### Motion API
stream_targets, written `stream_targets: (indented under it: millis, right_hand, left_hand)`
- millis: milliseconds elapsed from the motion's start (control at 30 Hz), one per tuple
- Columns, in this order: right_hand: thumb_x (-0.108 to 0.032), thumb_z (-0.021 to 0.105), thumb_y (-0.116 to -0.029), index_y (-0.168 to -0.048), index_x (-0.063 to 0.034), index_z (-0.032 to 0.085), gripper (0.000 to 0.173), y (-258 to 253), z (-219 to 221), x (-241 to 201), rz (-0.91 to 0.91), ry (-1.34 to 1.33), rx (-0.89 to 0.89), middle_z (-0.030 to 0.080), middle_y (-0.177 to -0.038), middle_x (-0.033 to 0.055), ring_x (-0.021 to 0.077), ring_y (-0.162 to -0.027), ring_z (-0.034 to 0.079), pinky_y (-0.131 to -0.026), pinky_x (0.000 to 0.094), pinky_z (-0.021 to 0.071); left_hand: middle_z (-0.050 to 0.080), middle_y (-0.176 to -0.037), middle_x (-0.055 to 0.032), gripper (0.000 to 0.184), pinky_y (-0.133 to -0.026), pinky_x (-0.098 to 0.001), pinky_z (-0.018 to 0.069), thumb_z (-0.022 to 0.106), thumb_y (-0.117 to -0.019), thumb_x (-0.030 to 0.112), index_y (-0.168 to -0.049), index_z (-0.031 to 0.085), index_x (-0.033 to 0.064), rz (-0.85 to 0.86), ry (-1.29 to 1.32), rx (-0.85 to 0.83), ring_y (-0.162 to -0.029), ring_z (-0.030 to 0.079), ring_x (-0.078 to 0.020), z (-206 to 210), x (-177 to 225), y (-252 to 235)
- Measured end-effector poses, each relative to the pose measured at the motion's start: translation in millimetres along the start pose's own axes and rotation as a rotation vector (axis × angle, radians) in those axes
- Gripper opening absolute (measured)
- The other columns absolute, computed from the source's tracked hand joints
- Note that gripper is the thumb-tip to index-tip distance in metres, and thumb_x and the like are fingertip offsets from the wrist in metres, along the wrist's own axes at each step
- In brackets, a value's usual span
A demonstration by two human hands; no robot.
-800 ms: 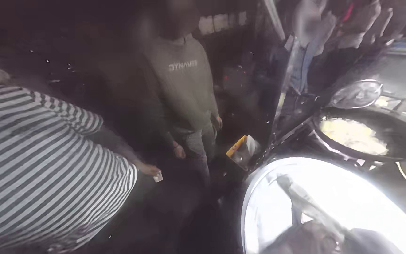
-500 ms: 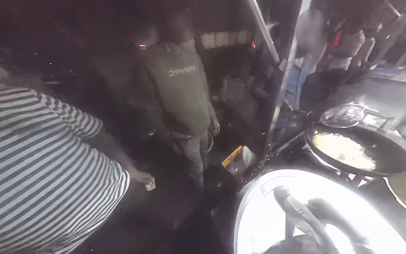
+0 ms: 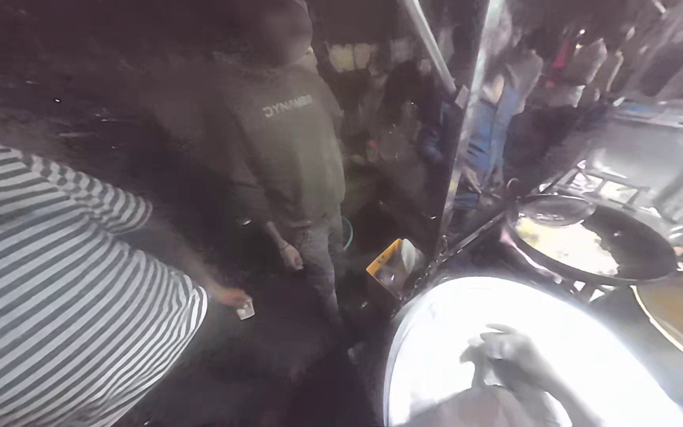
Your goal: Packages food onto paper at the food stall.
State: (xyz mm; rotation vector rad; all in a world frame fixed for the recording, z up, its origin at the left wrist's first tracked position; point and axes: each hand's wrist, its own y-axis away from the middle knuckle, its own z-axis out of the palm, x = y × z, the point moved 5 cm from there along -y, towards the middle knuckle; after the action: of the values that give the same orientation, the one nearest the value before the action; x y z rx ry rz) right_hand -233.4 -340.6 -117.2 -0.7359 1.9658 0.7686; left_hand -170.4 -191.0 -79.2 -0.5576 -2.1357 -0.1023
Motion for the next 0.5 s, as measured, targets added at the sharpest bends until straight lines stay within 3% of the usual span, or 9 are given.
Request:
stream_targets:
  millis: [67,133,167,200,267,300,367,433,500]
  right_hand:
    - [-0.007,0.07,-0.0902,-0.123,-0.0091,0.072,0.033,14.1,6.9,9.4,-0.134,0.039,0.012,0.076,-0.112,0.0037,0.0135,-0.099,0.073,-0.092,0.0382,0.0602]
    - [0.0,0.067,-0.0891,-0.124,-0.0091,0.072,0.036,29.6,12.3,11.6,-0.162,0.022,0.073,0.075,-0.117,0.0038,0.0132,-0.102,0.072,-0.092,0.0366,0.0607]
    - [0.0,0.068,-0.0876,-0.123,-0.0096,0.072,0.037,39.1,13.3,9.0,-0.171,0.047,0.116,0.074,-0.12,0.0033,0.0128,-0.106,0.071,-0.094,0.0357,0.0604]
    - [-0.001,0.07,-0.0865,-0.123,-0.0088,0.072,0.037,50.5,15.7,1.6,-0.18,0.091,0.135,0.073,-0.122,0.0043,0.0134,-0.111,0.069,-0.099,0.0359,0.0578]
    - [-0.006,0.063,-0.0923,-0.126,-0.0105,0.073,0.035,74.6,19.7,-7.5,-0.19,0.198,0.102,0.07,-0.131,0.0045,0.0162,-0.127,0.061,-0.112,0.0388,0.0474]
    - [-0.011,0.062,-0.0919,-0.125,-0.0141,0.074,0.036,84.3,20.3,-9.2,-0.24,0.272,0.103,0.07,-0.132,0.0009,0.0152,-0.131,0.059,-0.115,0.0391,0.0448]
    - [-0.023,0.073,-0.0865,-0.129,-0.0153,0.071,0.043,94.8,24.1,-15.2,-0.342,0.37,0.104,0.067,-0.136,0.0003,0.0177,-0.138,0.053,-0.119,0.0417,0.0409]
    - [-0.026,0.07,-0.0919,-0.136,-0.0154,0.066,0.046,103.8,32.3,-21.0,-0.417,0.48,0.108,0.064,-0.141,0.0015,0.0209,-0.143,0.048,-0.122,0.0458,0.0358]
    - [-0.032,0.06,-0.0925,-0.147,-0.0156,0.054,0.058,114.3,41.0,-18.1,-0.424,0.59,0.093,0.057,-0.149,0.0021,0.0231,-0.148,0.042,-0.123,0.0538,0.031]
  left_hand:
    - [0.074,-0.107,-0.0152,0.023,-0.101,-0.0424,0.0502,0.067,-0.0947,0.017,-0.109,0.075,0.0,-0.046,-0.02,0.003,-0.106,0.069,-0.0276,-2.8,2.5,-2.1]
    - [0.075,-0.107,-0.0092,0.021,-0.098,-0.0374,0.052,0.066,-0.0945,0.019,-0.106,0.077,0.0064,-0.227,-0.101,0.128,-0.104,0.069,-0.0198,-2.8,-9.1,1.6]
    - [0.074,-0.106,-0.0072,0.02,-0.092,-0.0395,0.0557,0.069,-0.0929,0.027,-0.101,0.077,0.0114,-0.302,-0.196,0.257,-0.099,0.069,-0.0193,1.1,-18.7,7.5]
    - [0.072,-0.107,-0.0079,0.025,-0.085,-0.0432,0.0587,0.07,-0.0902,0.036,-0.1,0.076,0.0134,-0.399,-0.306,0.349,-0.098,0.069,-0.022,2.5,-22.9,14.6]
    - [0.07,-0.111,-0.01,0.043,-0.078,-0.0496,0.0574,0.074,-0.0804,0.043,-0.112,0.072,0.0135,-0.6,-0.407,0.387,-0.1,0.068,-0.0278,5.8,-25.2,20.9]
    - [0.069,-0.11,-0.0088,0.049,-0.077,-0.0497,0.0569,0.077,-0.0746,0.044,-0.114,0.07,0.0148,-0.636,-0.421,0.372,-0.1,0.068,-0.0279,6.5,-27.6,19.5]
    - [0.068,-0.112,-0.0095,0.05,-0.082,-0.0503,0.0557,0.082,-0.069,0.035,-0.112,0.071,0.0121,-0.643,-0.339,0.31,-0.103,0.066,-0.029,1.6,-35.8,17.1]
    - [0.066,-0.11,-0.0084,0.038,-0.081,-0.0463,0.0567,0.076,-0.0744,0.021,-0.111,0.07,0.0106,-0.651,-0.246,0.315,-0.1,0.066,-0.0258,-1.5,-45.0,18.0]
    - [0.067,-0.104,-0.0108,0.018,-0.078,-0.047,0.056,0.062,-0.0933,0.014,-0.11,0.067,0.0078,-0.743,-0.177,0.29,-0.094,0.068,-0.0272,-5.6,-45.7,14.1]
